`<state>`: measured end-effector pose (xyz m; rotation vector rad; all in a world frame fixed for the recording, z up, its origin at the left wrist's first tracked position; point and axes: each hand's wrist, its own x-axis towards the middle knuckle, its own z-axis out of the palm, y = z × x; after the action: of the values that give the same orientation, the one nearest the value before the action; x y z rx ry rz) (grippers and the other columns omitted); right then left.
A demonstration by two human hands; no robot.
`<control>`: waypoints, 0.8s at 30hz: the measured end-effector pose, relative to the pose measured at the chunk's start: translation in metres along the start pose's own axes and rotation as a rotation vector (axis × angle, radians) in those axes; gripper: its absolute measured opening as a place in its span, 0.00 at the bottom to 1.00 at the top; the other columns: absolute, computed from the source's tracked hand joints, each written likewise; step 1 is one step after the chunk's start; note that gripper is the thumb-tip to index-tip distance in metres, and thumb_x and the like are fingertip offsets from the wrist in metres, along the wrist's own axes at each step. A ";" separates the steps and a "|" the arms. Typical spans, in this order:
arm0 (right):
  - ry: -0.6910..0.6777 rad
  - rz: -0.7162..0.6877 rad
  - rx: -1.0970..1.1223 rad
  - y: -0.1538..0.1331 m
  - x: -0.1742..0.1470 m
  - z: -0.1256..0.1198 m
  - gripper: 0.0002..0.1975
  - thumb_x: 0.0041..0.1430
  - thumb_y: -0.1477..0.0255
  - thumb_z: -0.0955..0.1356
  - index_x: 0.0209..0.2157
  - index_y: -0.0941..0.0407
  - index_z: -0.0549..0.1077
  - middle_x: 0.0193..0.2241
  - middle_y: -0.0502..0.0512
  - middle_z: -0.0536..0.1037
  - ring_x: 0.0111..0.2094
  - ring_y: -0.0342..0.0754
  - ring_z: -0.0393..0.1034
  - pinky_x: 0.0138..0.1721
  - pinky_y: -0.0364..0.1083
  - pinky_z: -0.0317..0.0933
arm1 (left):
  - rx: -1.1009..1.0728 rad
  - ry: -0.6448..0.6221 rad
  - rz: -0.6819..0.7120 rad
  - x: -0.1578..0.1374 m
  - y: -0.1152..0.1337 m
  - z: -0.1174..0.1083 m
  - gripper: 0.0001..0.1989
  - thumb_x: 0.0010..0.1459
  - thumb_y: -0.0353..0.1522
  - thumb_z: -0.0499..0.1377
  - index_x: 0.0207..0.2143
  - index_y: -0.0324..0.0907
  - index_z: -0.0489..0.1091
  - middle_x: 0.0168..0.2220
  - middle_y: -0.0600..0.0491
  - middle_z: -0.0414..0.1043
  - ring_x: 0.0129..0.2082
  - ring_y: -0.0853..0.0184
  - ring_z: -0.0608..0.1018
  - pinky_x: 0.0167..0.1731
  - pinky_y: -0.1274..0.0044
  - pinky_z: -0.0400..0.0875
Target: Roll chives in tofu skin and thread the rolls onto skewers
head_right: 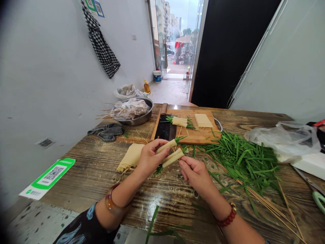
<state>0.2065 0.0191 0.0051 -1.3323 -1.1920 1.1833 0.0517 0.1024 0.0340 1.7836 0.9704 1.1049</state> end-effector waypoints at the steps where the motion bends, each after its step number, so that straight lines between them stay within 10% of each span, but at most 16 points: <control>1: 0.003 0.007 0.001 0.000 0.000 0.000 0.22 0.57 0.54 0.64 0.37 0.60 0.74 0.12 0.41 0.59 0.12 0.36 0.47 0.14 0.39 0.41 | 0.038 0.014 0.026 0.000 0.001 0.000 0.06 0.51 0.30 0.59 0.33 0.39 0.73 0.29 0.54 0.74 0.28 0.70 0.73 0.31 0.79 0.67; 24: 0.005 -0.047 -0.073 0.002 -0.002 -0.009 0.20 0.59 0.55 0.63 0.32 0.58 0.72 0.12 0.42 0.60 0.12 0.36 0.48 0.14 0.38 0.44 | 0.210 -0.018 0.216 -0.004 0.008 -0.003 0.06 0.54 0.29 0.56 0.35 0.41 0.72 0.32 0.53 0.74 0.32 0.68 0.74 0.35 0.78 0.67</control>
<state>0.2156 0.0161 0.0035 -1.3530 -1.2667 1.1122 0.0491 0.0965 0.0407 2.1051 0.9269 1.1503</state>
